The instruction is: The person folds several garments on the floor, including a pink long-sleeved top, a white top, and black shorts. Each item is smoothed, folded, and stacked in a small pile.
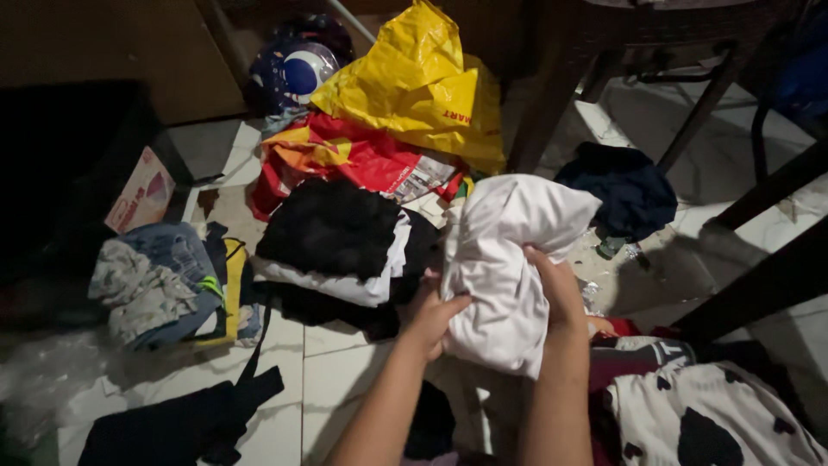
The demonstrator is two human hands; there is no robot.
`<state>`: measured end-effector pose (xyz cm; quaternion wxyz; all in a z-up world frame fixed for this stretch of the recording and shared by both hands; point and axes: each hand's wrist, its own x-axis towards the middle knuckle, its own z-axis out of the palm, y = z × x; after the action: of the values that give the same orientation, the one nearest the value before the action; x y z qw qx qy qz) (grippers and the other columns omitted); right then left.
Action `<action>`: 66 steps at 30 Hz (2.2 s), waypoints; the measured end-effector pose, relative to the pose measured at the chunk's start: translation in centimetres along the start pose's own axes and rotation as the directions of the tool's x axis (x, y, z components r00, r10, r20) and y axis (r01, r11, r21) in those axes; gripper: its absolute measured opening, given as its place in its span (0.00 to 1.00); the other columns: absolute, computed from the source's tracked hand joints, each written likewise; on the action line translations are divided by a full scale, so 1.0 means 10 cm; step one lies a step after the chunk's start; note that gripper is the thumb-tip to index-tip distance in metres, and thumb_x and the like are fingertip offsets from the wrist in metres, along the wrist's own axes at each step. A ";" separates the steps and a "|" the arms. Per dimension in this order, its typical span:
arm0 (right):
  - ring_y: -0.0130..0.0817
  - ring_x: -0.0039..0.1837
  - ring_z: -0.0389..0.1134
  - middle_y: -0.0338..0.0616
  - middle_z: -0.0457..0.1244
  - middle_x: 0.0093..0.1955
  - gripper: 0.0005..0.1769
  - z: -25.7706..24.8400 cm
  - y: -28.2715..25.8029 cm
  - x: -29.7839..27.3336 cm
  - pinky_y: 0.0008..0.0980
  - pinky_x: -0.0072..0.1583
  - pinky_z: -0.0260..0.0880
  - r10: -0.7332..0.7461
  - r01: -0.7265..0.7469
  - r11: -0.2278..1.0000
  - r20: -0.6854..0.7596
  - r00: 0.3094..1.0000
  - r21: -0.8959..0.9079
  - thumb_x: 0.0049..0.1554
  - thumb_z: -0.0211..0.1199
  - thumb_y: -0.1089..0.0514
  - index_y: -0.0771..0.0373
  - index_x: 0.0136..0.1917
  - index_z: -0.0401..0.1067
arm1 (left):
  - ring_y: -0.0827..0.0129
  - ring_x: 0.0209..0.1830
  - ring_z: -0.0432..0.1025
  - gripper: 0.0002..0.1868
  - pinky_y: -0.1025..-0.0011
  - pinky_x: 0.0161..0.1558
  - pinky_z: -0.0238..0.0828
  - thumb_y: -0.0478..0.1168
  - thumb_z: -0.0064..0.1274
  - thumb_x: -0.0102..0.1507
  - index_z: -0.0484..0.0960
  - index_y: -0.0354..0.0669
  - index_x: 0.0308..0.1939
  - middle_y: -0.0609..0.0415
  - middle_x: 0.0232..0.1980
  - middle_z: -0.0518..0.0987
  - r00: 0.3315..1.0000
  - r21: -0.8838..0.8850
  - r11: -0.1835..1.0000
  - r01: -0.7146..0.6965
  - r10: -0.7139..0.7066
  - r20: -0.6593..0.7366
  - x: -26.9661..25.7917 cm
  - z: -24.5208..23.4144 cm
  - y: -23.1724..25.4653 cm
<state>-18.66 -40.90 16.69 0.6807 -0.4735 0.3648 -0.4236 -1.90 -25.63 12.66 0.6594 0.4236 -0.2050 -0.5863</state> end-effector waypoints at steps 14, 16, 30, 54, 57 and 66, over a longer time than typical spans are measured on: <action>0.50 0.71 0.68 0.52 0.65 0.72 0.36 -0.17 1.07 0.54 0.42 0.74 0.66 -0.290 0.126 0.634 -0.083 0.954 -0.763 0.56 0.63 0.41 0.57 0.73 0.68 | 0.36 0.80 0.42 0.35 0.46 0.75 0.44 0.32 0.45 0.62 0.66 0.51 0.75 0.47 0.84 0.48 0.783 0.985 -0.171 0.033 0.617 0.081 0.32 0.13 -1.36; 0.59 0.76 0.55 0.57 0.54 0.78 0.41 -0.01 1.24 0.50 0.54 0.74 0.56 -0.324 0.144 0.477 -0.021 0.946 -0.867 0.54 0.66 0.39 0.53 0.77 0.62 | 0.39 0.83 0.43 0.29 0.50 0.79 0.43 0.32 0.42 0.65 0.69 0.44 0.73 0.47 0.86 0.48 0.792 0.994 -0.103 0.038 0.609 0.033 0.41 -0.11 -1.64; 0.68 0.81 0.41 0.48 0.41 0.86 0.51 -0.02 1.53 0.49 0.79 0.70 0.42 -0.257 0.095 0.331 0.007 0.966 -0.939 0.51 0.65 0.30 0.40 0.82 0.50 | 0.52 0.65 0.70 0.22 0.56 0.65 0.69 0.42 0.57 0.60 0.78 0.52 0.59 0.51 0.65 0.74 0.968 0.976 0.212 0.045 0.234 -0.095 -0.78 -0.49 -0.45; 0.65 0.80 0.45 0.64 0.47 0.80 0.41 0.73 1.01 -0.25 0.62 0.74 0.49 -0.459 0.283 0.350 0.099 0.883 -0.893 0.50 0.72 0.40 0.51 0.74 0.67 | 0.50 0.81 0.47 0.27 0.41 0.72 0.52 0.54 0.53 0.63 0.75 0.69 0.67 0.55 0.83 0.50 0.501 0.503 -0.049 0.863 0.216 -0.838 -2.39 -2.71 0.21; 0.65 0.80 0.45 0.65 0.47 0.81 0.41 0.70 1.06 -0.22 0.64 0.73 0.49 -0.453 0.298 0.332 0.126 0.882 -0.895 0.50 0.72 0.39 0.50 0.74 0.67 | 0.50 0.84 0.40 0.28 0.37 0.75 0.42 0.55 0.52 0.64 0.72 0.72 0.70 0.54 0.85 0.46 0.409 0.420 -0.019 0.907 0.271 -0.871 -2.78 -2.94 0.48; 0.66 0.80 0.45 0.64 0.47 0.82 0.41 0.89 1.16 -0.30 0.70 0.70 0.50 -0.427 0.338 0.219 0.222 0.876 -0.915 0.50 0.71 0.40 0.49 0.74 0.67 | 0.43 0.82 0.40 0.43 0.45 0.74 0.46 0.52 0.60 0.58 0.61 0.69 0.76 0.50 0.85 0.44 0.189 0.255 0.151 0.955 0.350 -0.917 -3.93 -3.86 0.89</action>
<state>-9.13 -32.96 8.43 0.1407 -0.8335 0.4380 -0.3061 24.05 23.44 7.19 0.0307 0.9887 0.0531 -0.1371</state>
